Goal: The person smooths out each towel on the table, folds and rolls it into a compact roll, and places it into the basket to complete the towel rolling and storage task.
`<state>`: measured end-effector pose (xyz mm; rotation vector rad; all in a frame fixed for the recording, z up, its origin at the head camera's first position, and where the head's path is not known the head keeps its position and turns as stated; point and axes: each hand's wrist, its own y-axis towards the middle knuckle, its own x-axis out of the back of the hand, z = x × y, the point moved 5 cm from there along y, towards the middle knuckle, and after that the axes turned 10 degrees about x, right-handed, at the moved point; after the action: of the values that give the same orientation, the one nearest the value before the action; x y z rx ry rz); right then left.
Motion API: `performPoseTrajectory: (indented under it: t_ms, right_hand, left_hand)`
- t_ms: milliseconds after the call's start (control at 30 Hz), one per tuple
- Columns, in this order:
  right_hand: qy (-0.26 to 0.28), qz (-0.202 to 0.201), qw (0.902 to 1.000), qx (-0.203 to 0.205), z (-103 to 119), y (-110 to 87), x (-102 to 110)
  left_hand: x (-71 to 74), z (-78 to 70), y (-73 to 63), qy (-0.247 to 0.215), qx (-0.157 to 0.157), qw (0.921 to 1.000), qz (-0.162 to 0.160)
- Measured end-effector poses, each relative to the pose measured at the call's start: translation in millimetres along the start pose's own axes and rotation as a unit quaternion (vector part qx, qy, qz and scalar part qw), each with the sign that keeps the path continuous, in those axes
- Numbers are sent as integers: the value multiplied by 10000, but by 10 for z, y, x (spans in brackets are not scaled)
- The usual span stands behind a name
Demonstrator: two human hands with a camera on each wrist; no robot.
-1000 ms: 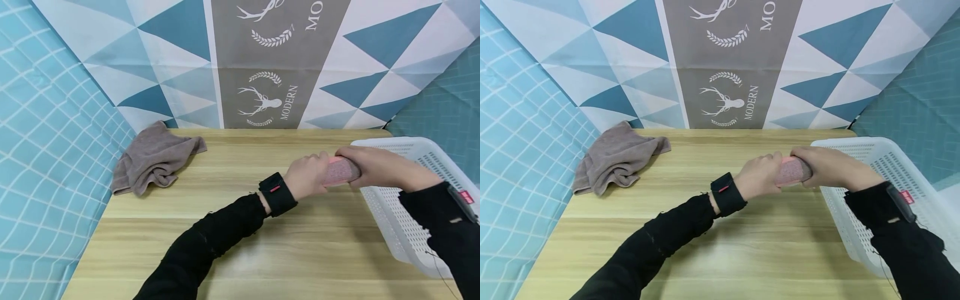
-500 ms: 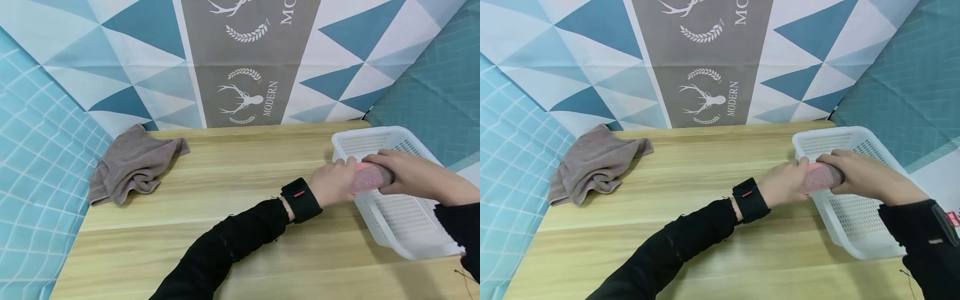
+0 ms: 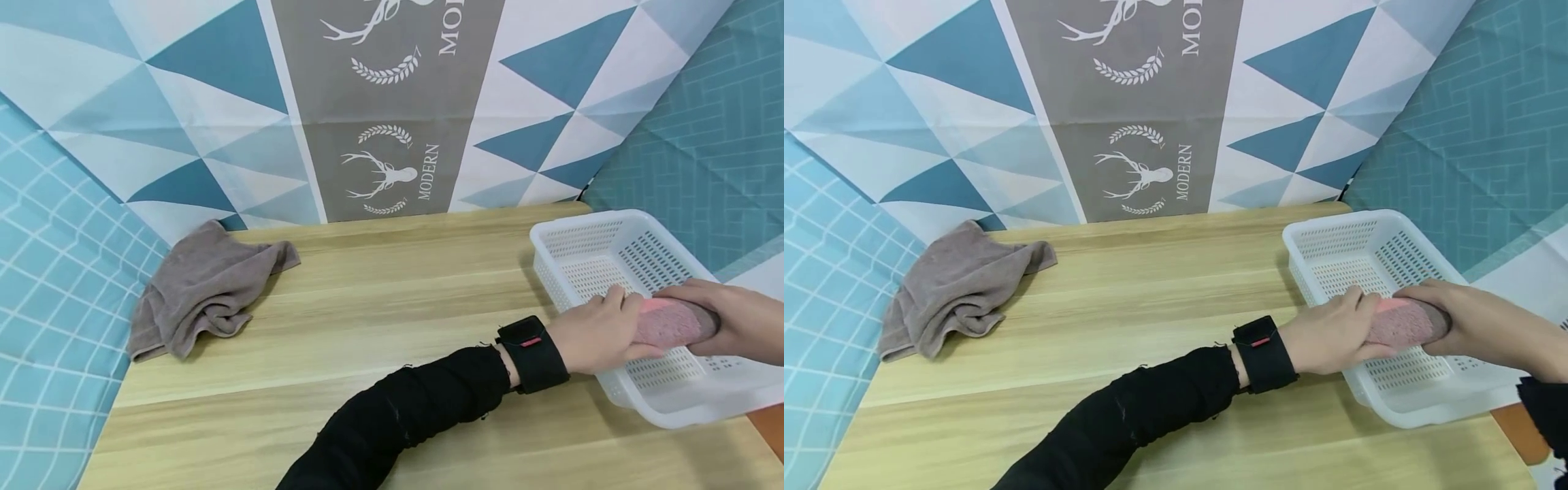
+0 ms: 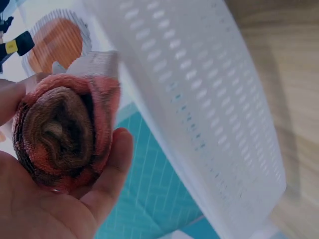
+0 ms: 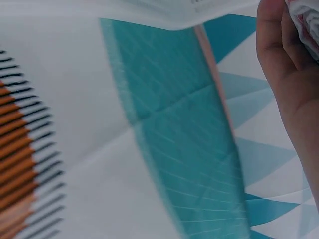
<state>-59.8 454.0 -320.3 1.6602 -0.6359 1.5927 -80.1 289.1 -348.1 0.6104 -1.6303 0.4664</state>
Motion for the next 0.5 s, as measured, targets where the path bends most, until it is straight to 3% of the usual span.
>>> performPoseTrajectory:
  t_ms: [200, 367, 500]
  right_hand:
    - [937, -25, 9956, 87, -131, -204, -215]
    - [1944, 109, 9808, 100, -166, -341, -431]
    - [2457, 280, 9689, -65, -172, -403, -548]
  left_hand:
    - [-146, -96, 24, 65, -288, 9993, 250]
    - [-217, -145, 43, 364, -85, 9989, 272]
    - [-246, -176, 44, 686, -22, 9973, 273]
